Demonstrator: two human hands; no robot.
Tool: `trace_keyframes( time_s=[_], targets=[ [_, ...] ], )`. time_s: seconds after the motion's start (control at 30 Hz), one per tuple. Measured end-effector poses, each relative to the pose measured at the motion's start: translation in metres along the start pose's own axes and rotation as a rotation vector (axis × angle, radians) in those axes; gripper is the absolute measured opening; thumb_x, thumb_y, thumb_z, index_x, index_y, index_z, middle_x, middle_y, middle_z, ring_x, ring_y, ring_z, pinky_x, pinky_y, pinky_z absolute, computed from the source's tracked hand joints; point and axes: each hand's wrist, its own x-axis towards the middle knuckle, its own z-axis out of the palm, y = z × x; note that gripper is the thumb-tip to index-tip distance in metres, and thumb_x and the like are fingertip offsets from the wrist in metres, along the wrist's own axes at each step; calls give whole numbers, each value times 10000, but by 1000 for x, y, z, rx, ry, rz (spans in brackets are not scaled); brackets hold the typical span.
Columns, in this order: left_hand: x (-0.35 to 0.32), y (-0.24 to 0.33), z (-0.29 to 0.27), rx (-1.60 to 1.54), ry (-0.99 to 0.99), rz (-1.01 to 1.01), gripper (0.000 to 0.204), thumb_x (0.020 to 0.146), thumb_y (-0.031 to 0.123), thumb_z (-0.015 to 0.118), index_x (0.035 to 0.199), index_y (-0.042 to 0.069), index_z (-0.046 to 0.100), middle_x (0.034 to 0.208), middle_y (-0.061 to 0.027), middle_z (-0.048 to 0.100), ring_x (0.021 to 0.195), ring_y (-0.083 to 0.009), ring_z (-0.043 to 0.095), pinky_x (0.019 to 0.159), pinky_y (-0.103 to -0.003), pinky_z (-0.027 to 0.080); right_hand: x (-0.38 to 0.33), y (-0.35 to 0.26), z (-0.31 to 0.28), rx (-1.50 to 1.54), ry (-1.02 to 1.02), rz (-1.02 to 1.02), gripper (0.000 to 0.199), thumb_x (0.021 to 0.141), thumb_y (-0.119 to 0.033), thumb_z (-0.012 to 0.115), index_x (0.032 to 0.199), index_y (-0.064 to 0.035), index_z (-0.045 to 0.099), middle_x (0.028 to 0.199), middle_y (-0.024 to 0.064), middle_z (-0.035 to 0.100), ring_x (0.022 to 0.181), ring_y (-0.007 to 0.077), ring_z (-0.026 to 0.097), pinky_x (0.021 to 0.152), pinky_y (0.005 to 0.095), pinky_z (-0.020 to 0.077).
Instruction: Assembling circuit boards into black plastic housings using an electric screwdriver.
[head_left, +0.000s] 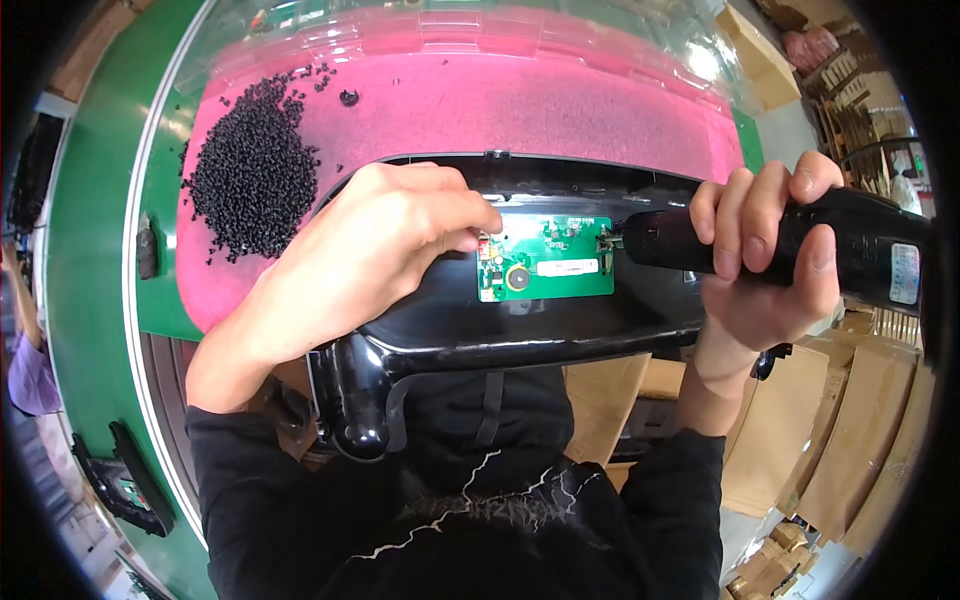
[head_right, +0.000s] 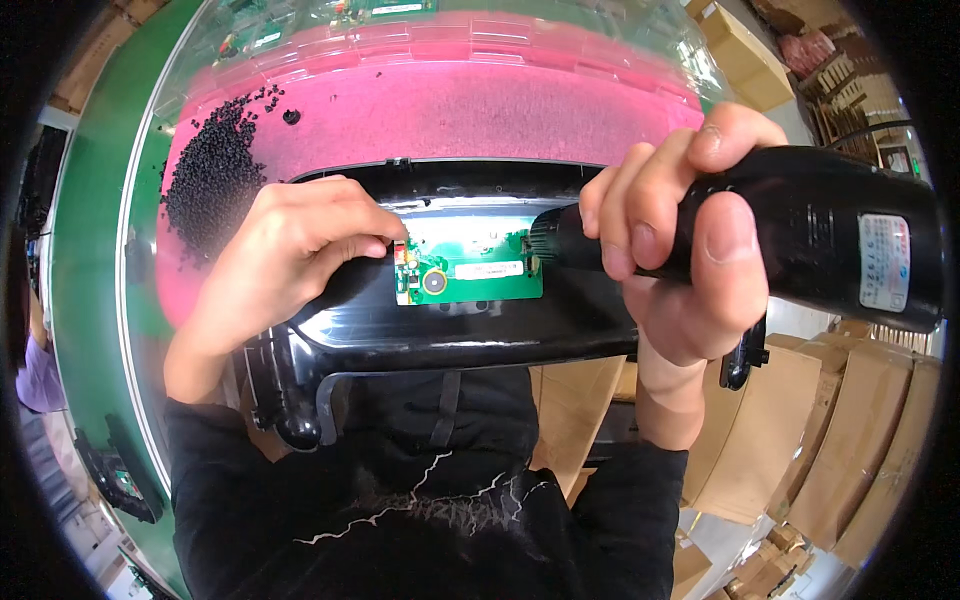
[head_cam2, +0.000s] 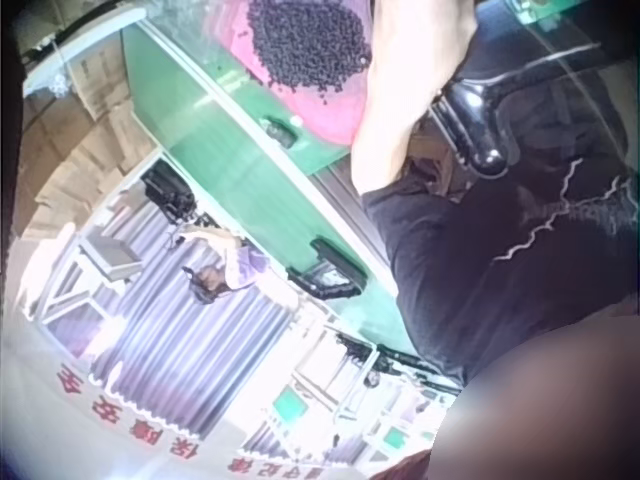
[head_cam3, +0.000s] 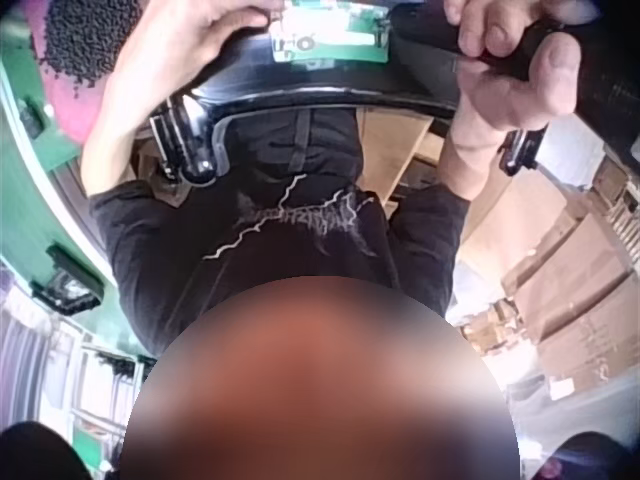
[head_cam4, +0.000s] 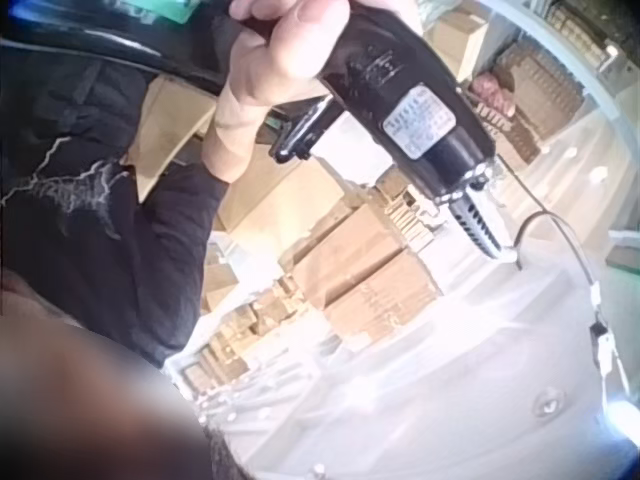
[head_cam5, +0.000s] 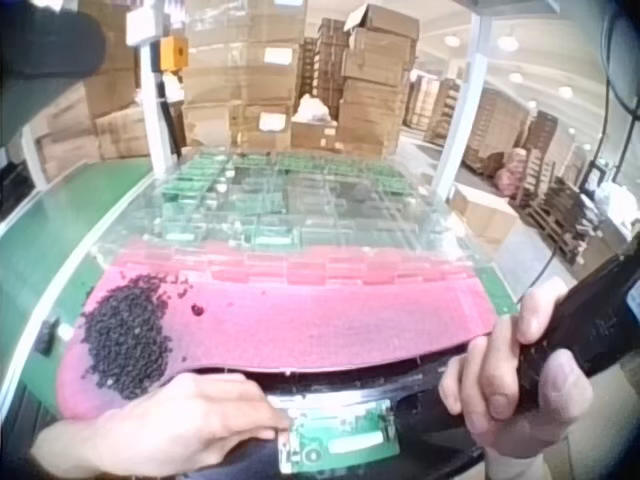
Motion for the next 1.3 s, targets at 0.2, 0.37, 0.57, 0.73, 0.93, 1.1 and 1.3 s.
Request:
trace_keyframes(
  time_s=[0.2, 0.37, 0.57, 0.73, 0.93, 1.1, 1.3],
  targets=[
    [-7, -1, 4, -20, -46, 40, 177, 766, -43, 711, 938, -2, 699, 825, -124, 682, 738, -266, 687, 636, -334, 552, -7, 7, 6, -42, 21, -8, 320, 918, -277, 553, 1121, -58, 436, 630, 17, 458, 503, 128, 447, 594, 322, 452],
    [-9, -2, 3, -16, -164, 23, 351, 699, -120, 668, 1010, 35, 723, 829, -119, 657, 750, -266, 668, 650, -346, 550, -3, 6, 13, -110, 6, 50, 300, 913, -322, 564, 1076, -99, 447, 645, -14, 436, 512, 97, 395, 592, 295, 384],
    [-11, -3, 3, 85, -174, 20, 461, 636, -130, 625, 1042, 59, 733, 836, -108, 627, 738, -258, 636, 625, -358, 521, 6, 7, 16, -117, -80, 88, 306, 902, -323, 573, 1056, -98, 435, 638, -23, 448, 491, 85, 388, 559, 278, 369],
    [-11, 3, -2, 140, -222, -23, 503, 616, -119, 607, 1061, 75, 736, 850, -102, 615, 750, -256, 627, 622, -356, 512, 5, 8, 20, -129, -73, 124, 331, 897, -332, 576, 1075, -88, 440, 628, -31, 442, 483, 80, 388, 549, 269, 361],
    [-16, 6, -3, 181, -238, -10, 501, 632, -123, 601, 1078, 69, 726, 865, -108, 618, 764, -270, 633, 662, -365, 513, 0, 10, 25, -189, -98, 36, 360, 921, -326, 548, 1151, -65, 458, 638, -30, 449, 492, 81, 397, 551, 279, 360],
    [-17, 1, -3, 75, -92, 92, 398, 659, -145, 590, 1026, -12, 668, 889, -143, 651, 780, -293, 664, 690, -370, 533, 1, -7, 35, 59, -104, -79, 317, 921, -330, 571, 1123, -100, 488, 669, -38, 465, 533, 72, 412, 594, 272, 345],
    [-14, 4, -9, -13, -17, 0, 366, 728, -160, 571, 1069, -27, 584, 879, -165, 648, 793, -313, 665, 701, -346, 546, 10, 28, 51, 89, -96, -70, 369, 866, -63, 634, 1186, -82, 451, 761, 29, 527, 609, 149, 486, 646, 346, 434]
  ],
)
